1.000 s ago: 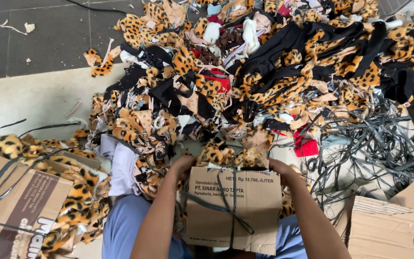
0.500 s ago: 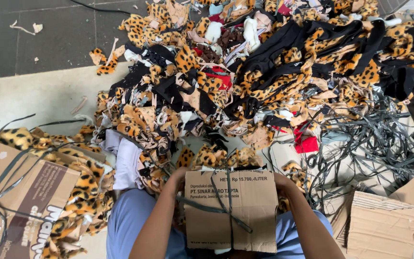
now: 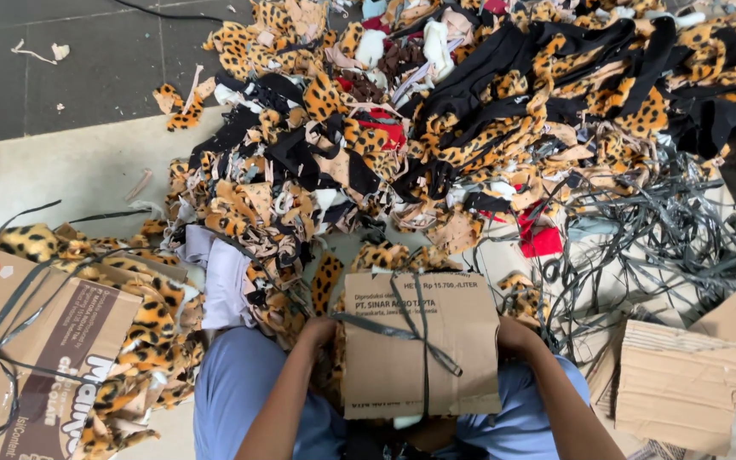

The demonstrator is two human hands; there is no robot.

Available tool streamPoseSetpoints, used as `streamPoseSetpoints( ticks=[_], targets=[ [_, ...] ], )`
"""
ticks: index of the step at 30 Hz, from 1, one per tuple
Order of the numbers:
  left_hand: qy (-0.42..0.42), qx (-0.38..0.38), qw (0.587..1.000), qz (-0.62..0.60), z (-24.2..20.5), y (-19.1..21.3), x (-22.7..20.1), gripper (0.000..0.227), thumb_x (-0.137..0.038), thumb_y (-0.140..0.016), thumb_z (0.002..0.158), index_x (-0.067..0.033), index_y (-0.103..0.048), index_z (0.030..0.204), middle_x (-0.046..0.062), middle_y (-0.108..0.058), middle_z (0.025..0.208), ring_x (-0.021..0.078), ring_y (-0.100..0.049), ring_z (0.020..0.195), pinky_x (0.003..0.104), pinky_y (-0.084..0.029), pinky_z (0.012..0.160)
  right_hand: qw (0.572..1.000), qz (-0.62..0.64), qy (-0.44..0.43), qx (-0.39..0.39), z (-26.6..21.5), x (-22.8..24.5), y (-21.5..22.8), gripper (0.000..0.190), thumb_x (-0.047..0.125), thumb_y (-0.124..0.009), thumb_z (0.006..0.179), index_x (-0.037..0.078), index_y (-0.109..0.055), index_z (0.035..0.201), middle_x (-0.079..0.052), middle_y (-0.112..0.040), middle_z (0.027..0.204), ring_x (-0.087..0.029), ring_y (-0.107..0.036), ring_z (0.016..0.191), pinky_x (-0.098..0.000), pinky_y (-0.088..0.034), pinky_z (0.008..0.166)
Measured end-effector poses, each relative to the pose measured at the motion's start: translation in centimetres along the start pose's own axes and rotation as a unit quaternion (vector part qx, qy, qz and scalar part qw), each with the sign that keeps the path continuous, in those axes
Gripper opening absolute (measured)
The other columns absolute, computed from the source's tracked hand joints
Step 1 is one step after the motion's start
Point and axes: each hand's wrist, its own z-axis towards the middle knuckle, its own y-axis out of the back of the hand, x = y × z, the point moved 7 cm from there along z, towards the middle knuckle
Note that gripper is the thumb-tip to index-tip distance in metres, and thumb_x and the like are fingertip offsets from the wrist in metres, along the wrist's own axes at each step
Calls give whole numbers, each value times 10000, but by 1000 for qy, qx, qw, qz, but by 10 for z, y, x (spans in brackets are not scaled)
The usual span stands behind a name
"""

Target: The person picks up textile scraps, wraps them in paper, and places them into a cardboard box which they then tie closed with plastic straps.

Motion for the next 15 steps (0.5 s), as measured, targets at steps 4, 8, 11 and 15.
streamPoseSetpoints(
  ticks=[4, 8, 11, 15],
  targets=[
    [-7, -4, 1000, 15, -5, 5, 65, 510, -243, -622, 862, 47, -704, 1274, 251, -704, 1243, 402, -640, 1208, 500, -552, 989, 996, -88, -11, 5, -8, 1, -8, 498, 512, -659, 849, 174, -767, 1198, -157, -759, 1127, -362, -683, 1087, -496, -521, 911],
    [-61, -47, 997, 17, 12, -16, 25, 367, 8, -439, 903, 186, -700, 1090, 416, -664, 1154, 549, -609, 1166, 580, -543, 933, 984, -178, -15, 6, -14, 12, -12, 491, 521, -654, 833, 206, -780, 1188, -126, -767, 1143, -350, -685, 1146, -498, -525, 966],
    [-58, -45, 997, 5, -17, -3, 4, 367, -11, -439, 912, 180, -695, 1093, 393, -664, 1128, 515, -607, 1132, 555, -542, 909, 970, -241, -12, 5, -18, 21, -11, 488, 527, -651, 822, 226, -789, 1181, -105, -773, 1154, -341, -686, 1185, -499, -528, 1002],
    [-51, -27, 998, -16, -30, -1, -4, 370, -50, -440, 929, 168, -686, 1099, 349, -663, 1076, 447, -604, 1065, 505, -540, 863, 963, -270, -19, 15, -58, 49, 6, 498, 652, -650, 777, 370, -798, 1160, -53, -775, 1151, -295, -687, 1188, -433, -543, 999]
  ],
)
